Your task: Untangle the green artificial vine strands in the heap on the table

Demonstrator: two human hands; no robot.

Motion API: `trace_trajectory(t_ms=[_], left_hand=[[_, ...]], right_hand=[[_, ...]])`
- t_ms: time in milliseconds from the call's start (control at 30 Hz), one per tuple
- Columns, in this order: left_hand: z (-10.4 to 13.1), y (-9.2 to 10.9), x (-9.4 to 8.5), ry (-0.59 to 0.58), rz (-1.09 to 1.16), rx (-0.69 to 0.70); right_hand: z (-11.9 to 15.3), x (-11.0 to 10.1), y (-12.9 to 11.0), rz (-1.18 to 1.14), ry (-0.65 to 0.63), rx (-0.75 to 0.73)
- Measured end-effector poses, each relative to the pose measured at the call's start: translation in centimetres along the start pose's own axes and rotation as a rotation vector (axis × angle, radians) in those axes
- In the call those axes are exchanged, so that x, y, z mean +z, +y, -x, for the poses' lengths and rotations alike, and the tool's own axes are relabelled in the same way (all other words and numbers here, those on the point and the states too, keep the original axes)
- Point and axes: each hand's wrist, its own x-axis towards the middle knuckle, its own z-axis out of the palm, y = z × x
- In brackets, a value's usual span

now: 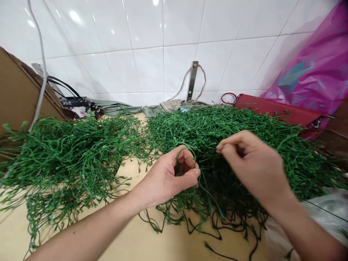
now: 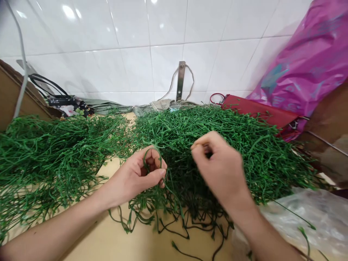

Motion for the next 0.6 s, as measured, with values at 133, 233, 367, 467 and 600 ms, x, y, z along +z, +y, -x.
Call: trace_trajectory(t_ms=[133, 233, 367, 467, 600], left_hand=[[0.0, 0.1, 0.2, 0.057, 0.07, 0.066], [-0.7, -0.4, -0.2, 0.2, 0.067, 0.108], [-1.2, -1.0, -0.6, 0.232, 0.057, 0.106], [-1.2, -1.0, -0.7, 0.188, 0.032, 0.093], [-1.0, -0.8, -0.6, 0.189, -0.02, 0.087]], right_hand=[[-1.0, -1.1, 1.0, -0.017, 0.138, 0.074], [-0.6, -0.7, 0.3, 0.053, 0.124, -0.119], [0.4, 0.3, -0.9, -0.05, -0.021, -0.172], [0.7, 0.5, -1.6, -0.199, -0.245, -0.058], [0.6, 0.2, -2.3, -0.318, -0.44, 0.063]])
